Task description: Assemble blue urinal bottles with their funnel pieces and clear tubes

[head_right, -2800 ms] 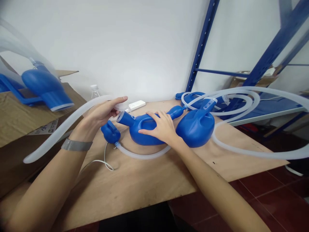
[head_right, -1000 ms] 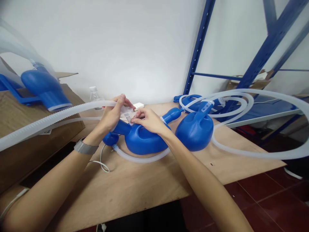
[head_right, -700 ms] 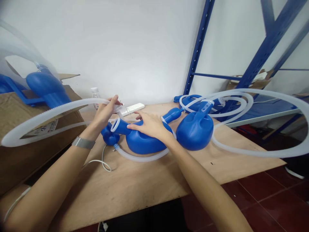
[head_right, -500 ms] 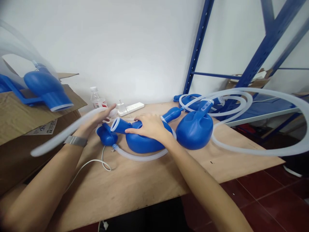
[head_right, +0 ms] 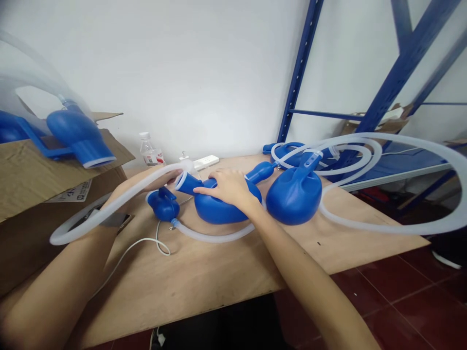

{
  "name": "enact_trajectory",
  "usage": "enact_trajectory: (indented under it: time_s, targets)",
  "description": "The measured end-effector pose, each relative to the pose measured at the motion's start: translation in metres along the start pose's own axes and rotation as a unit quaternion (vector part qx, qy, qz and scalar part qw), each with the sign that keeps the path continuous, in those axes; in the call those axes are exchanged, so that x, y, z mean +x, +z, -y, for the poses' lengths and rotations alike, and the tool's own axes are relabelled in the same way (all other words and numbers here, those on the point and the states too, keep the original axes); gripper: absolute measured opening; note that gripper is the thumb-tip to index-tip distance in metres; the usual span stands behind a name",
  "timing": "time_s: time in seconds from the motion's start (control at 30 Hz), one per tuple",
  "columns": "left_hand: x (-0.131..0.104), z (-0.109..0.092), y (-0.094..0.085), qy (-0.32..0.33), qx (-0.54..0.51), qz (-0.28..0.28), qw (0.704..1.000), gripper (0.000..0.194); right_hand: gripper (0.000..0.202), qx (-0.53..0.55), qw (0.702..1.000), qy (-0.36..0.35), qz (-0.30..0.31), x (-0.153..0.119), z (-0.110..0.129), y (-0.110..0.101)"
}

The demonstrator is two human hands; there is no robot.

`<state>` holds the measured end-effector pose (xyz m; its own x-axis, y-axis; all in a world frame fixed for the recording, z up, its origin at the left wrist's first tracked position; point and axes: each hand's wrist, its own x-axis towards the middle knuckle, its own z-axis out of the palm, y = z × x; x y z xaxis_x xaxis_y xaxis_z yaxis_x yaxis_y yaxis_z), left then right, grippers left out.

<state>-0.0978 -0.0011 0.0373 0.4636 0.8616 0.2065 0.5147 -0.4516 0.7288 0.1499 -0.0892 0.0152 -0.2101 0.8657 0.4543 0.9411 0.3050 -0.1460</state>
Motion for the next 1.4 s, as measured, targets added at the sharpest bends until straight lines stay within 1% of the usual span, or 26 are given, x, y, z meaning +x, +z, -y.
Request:
enact_trajectory:
  time_s: [0.13,0.2,0.3,0.37,0.47,0.53,0.57,0.67,0.77,0.83,0.93,1.07,1.13,1.23,1.3,1.4]
  targets:
    - [-0.005,-0.015,-0.001,0.028,0.04,0.033,0.998,0.051,0.069,-0.002,1.0,0.005,-0.003,0.0,0.0,0.001]
    - [-0.013,-0.016,0.003,0.053,0.042,0.027,0.997,0.049,0.07,0.001,1.0,0.009,-0.006,0.001,0.0,0.002]
    - [-0.028,-0.011,0.015,0.074,-0.013,-0.014,0.997,0.042,0.07,0.002,1.0,0.008,-0.008,0.001,-0.002,0.004]
    - [-0.039,-0.007,0.025,0.066,-0.038,-0.04,0.996,0.043,0.07,0.002,1.0,0.002,-0.012,0.001,-0.003,0.005]
    - [-0.05,-0.004,0.036,0.04,-0.008,-0.117,0.992,0.04,0.071,0.006,1.0,-0.005,-0.022,0.001,-0.004,0.006]
    - [-0.053,-0.004,0.04,0.046,0.004,-0.166,0.985,0.036,0.072,0.006,1.0,-0.003,-0.022,0.001,-0.004,0.006]
    - [-0.054,-0.004,0.041,0.052,0.004,-0.175,0.983,0.034,0.073,0.006,1.0,-0.002,-0.021,0.0,-0.004,0.006]
    - [-0.054,-0.005,0.042,0.053,-0.034,-0.18,0.982,0.031,0.072,0.003,1.0,-0.002,-0.015,-0.001,-0.002,0.003]
    - [-0.055,-0.007,0.044,0.035,-0.106,-0.171,0.979,0.031,0.07,0.003,1.0,-0.003,-0.003,-0.001,-0.001,0.0]
    - [-0.057,-0.011,0.043,0.032,-0.124,-0.165,0.978,0.03,0.068,0.005,1.0,-0.002,0.006,-0.002,0.0,-0.003]
    - [-0.061,-0.018,0.043,0.035,-0.104,-0.169,0.98,0.029,0.067,0.015,1.0,0.001,0.011,-0.002,0.002,-0.005]
    - [-0.067,-0.03,0.046,0.03,-0.093,-0.195,0.976,0.029,0.068,0.019,1.0,-0.001,0.004,-0.002,0.002,-0.004]
    - [-0.069,-0.036,0.049,0.01,-0.105,-0.213,0.971,0.031,0.069,0.016,1.0,-0.005,-0.001,-0.002,0.002,-0.002]
    - [-0.072,-0.045,0.053,-0.042,-0.122,-0.23,0.965,0.036,0.07,0.016,1.0,-0.014,-0.01,-0.001,0.001,0.003]
    - [-0.073,-0.049,0.052,-0.059,-0.111,-0.227,0.966,0.039,0.072,0.016,1.0,-0.02,-0.012,0.0,0.0,0.007]
    - [-0.072,-0.05,0.046,-0.042,-0.083,-0.188,0.978,0.041,0.075,0.01,0.999,-0.026,-0.016,0.001,-0.003,0.012]
